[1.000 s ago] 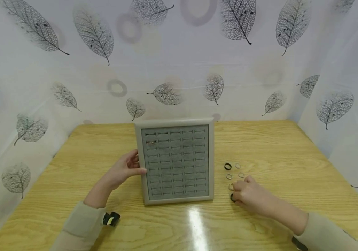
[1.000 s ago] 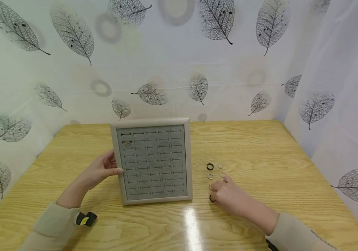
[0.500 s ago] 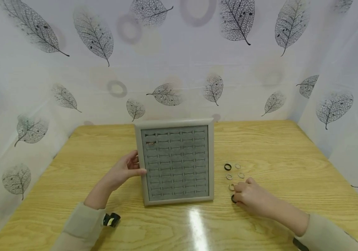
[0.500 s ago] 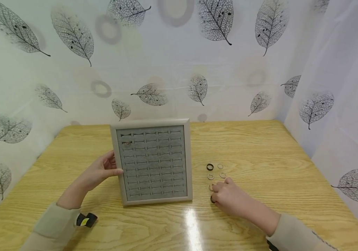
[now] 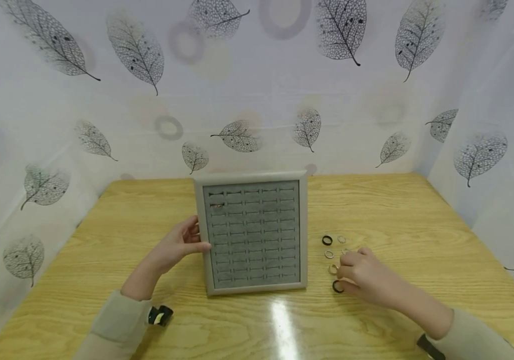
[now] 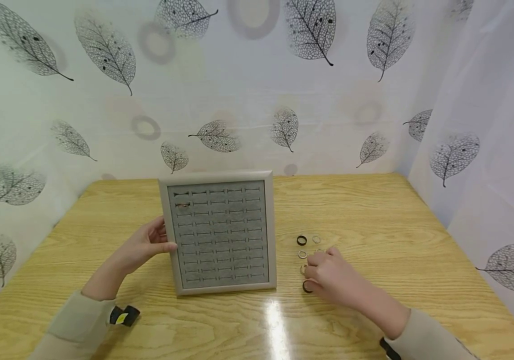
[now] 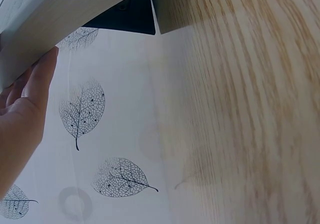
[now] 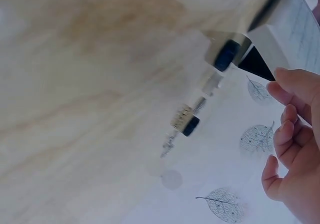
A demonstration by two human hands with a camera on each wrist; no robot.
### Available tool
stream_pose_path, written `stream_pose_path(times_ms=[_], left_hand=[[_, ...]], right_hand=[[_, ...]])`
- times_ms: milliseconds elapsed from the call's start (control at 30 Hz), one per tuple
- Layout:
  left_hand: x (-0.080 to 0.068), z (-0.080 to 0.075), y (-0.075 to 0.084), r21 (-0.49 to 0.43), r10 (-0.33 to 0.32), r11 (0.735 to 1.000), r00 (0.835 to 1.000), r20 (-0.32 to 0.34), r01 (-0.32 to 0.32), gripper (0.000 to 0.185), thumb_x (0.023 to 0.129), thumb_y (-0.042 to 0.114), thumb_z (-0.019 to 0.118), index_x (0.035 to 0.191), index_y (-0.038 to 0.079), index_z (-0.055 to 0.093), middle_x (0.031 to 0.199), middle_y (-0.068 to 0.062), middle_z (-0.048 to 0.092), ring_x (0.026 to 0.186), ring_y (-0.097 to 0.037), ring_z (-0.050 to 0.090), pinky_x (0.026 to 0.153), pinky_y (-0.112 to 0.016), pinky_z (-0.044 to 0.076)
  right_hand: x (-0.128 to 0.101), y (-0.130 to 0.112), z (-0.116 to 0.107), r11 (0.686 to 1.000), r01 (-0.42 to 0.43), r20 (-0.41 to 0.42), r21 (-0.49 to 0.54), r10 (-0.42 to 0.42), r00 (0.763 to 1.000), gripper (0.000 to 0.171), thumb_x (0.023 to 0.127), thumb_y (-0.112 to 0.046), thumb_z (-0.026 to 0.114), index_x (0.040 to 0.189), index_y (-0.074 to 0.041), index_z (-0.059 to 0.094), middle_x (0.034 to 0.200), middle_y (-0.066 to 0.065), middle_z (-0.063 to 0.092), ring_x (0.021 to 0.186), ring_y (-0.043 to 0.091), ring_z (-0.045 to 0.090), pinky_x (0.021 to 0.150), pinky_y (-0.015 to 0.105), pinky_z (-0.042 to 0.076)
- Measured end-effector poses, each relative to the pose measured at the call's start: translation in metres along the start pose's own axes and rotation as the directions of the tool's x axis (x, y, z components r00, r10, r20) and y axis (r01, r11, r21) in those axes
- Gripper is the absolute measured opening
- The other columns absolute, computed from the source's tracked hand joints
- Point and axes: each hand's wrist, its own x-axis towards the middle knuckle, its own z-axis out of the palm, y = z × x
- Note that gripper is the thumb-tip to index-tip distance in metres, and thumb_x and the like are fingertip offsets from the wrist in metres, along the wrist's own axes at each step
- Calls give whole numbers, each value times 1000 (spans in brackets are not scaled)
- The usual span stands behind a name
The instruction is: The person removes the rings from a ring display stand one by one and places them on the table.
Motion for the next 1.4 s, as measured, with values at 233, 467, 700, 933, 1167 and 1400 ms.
stream_pose_path(times_ms=[233, 467, 700, 933, 1167, 1400], left_hand=[[0, 0, 0, 4, -14, 1000, 1000, -2, 14, 74, 81, 11, 64, 138, -4, 19, 125, -26, 40, 111, -34, 45, 84, -34, 44], [0, -1, 0, -5, -10, 1000, 1000, 1, 10, 73, 81, 10, 64, 137, -4, 19, 125, -27, 41, 111, -34, 45, 83, -34, 45], [1, -1, 0, -5, -12, 1000, 1000, 1, 12, 73, 81, 10, 64, 137, -4, 20, 125, -26, 41, 111, -34, 45, 84, -34, 44], [1, 0, 0, -7, -20, 1000, 1000, 3, 20, 74, 81, 10, 65, 137, -4, 20, 125, -27, 40, 111, -34, 45, 84, -34, 44], [1, -1, 0, -10, -6, 1000, 1000, 6, 6, 73, 81, 10, 65, 137, -5, 19, 125, -27, 41, 111, -34, 45, 83, -33, 45], [1, 0, 0, -13, -13, 1000, 1000, 7, 13, 73, 81, 9, 64, 137, -5, 19, 125, -27, 40, 111, -34, 45, 83, -33, 45]], right_hand=[[10, 4, -10, 999, 34, -96, 2, -34, 995, 10, 72, -20, 71, 71, -14, 64, 69, -8, 44, 60, 7, 39, 60, 28, 28], [28, 6, -17, 998, 53, -191, -12, -55, 980, 45, 94, -38, 33, 74, -14, 65, 70, -8, 45, 61, 8, 39, 57, 28, 29], [49, 1, -23, 998, 57, -202, -12, -58, 978, 44, 95, -36, 35, 76, -10, 66, 69, -6, 48, 62, 10, 41, 59, 30, 32], [72, -3, -21, 998, 68, -252, -3, -66, 965, 42, 94, -34, 38, 76, -9, 67, 67, -5, 48, 60, 10, 41, 57, 27, 27], [99, -6, -17, 994, 110, -347, 19, -97, 933, 24, 88, -23, 53, 76, -8, 66, 68, -3, 49, 60, 13, 44, 55, 29, 31], [128, -13, -16, 988, 150, -404, 43, -120, 907, 10, 69, -10, 71, 77, -9, 65, 67, -4, 46, 60, 13, 40, 54, 28, 31]])
